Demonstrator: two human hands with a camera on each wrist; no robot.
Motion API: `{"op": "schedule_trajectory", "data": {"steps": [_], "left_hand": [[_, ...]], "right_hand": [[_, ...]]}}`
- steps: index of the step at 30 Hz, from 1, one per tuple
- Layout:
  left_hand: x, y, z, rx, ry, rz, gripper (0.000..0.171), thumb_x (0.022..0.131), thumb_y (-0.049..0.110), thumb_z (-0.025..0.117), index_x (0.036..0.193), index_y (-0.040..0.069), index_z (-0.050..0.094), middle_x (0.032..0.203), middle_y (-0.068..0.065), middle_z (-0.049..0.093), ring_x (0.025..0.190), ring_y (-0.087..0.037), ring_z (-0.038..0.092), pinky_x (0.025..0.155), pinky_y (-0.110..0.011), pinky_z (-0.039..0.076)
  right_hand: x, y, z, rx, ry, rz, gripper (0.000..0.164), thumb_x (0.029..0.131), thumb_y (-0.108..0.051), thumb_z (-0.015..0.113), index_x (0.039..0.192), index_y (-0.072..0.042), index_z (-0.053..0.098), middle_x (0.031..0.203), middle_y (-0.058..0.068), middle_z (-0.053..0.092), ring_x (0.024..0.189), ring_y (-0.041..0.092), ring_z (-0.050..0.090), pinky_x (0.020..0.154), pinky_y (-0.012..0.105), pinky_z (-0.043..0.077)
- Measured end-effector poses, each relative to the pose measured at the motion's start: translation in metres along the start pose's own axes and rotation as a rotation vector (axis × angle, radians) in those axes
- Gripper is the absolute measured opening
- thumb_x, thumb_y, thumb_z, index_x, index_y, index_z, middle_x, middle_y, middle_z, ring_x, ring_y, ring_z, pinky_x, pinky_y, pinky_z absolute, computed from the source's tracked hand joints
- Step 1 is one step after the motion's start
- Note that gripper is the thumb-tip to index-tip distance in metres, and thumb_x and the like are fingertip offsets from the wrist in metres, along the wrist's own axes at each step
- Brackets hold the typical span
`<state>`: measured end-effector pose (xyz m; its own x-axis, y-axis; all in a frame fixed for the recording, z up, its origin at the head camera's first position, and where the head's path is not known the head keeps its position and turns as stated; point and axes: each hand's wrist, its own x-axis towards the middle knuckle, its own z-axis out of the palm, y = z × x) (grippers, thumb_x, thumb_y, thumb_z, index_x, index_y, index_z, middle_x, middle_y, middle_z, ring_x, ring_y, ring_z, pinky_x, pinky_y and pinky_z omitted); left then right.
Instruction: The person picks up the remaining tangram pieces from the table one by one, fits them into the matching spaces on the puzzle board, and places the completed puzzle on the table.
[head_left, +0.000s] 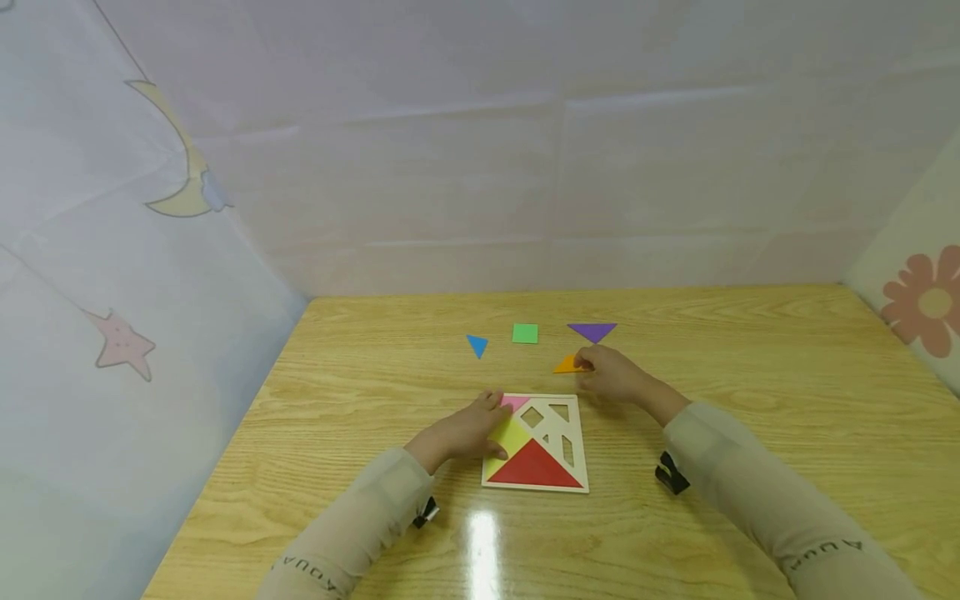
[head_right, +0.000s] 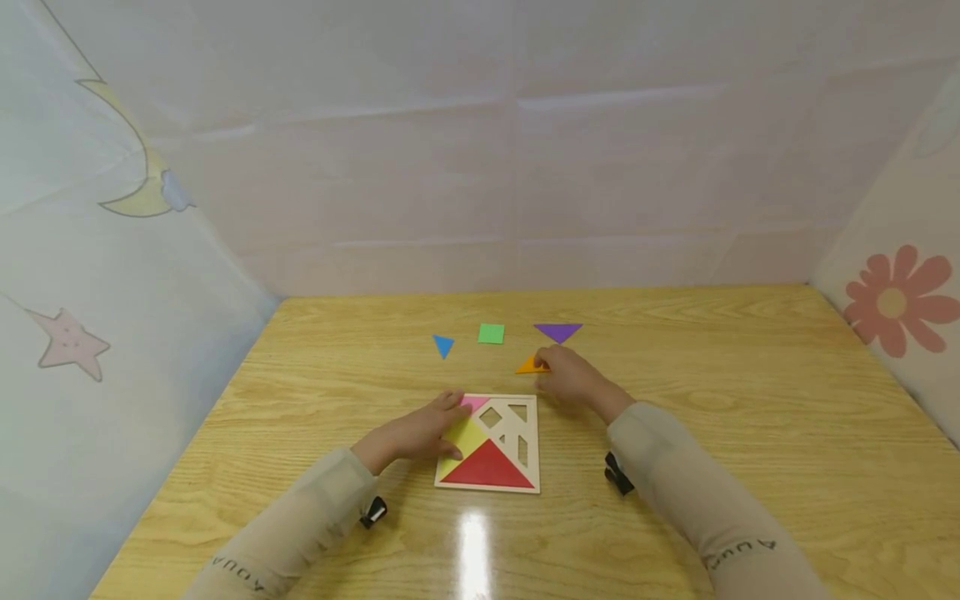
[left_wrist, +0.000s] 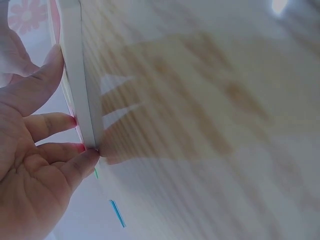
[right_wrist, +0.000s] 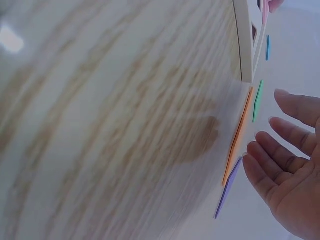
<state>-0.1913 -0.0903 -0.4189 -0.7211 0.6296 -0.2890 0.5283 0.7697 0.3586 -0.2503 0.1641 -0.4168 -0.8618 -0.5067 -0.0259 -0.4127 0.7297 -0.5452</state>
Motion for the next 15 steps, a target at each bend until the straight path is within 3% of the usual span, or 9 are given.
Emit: {"op": "schedule_trajectory", "data": {"steps": [15], "left_hand": [[0.0008, -0.0008, -0.0014, 0.000, -0.002, -0.005, 0.070, 0.078, 0.029, 0.062, 0.133, 0.002, 0.030, 0.141, -0.017, 0.013, 0.128, -0.031, 0.008, 0.101, -0.036, 0.017]], "right_hand": [[0.0046, 0.0048, 0.0000, -0.031, 0.005, -0.019, 0.028, 0.077, -0.007, 0.060, 0.098, 0.010, 0.054, 0.095, 0.020, 0.054, 0.090, 0.033, 0.050, 0.077, 0.044, 0.041]]}}
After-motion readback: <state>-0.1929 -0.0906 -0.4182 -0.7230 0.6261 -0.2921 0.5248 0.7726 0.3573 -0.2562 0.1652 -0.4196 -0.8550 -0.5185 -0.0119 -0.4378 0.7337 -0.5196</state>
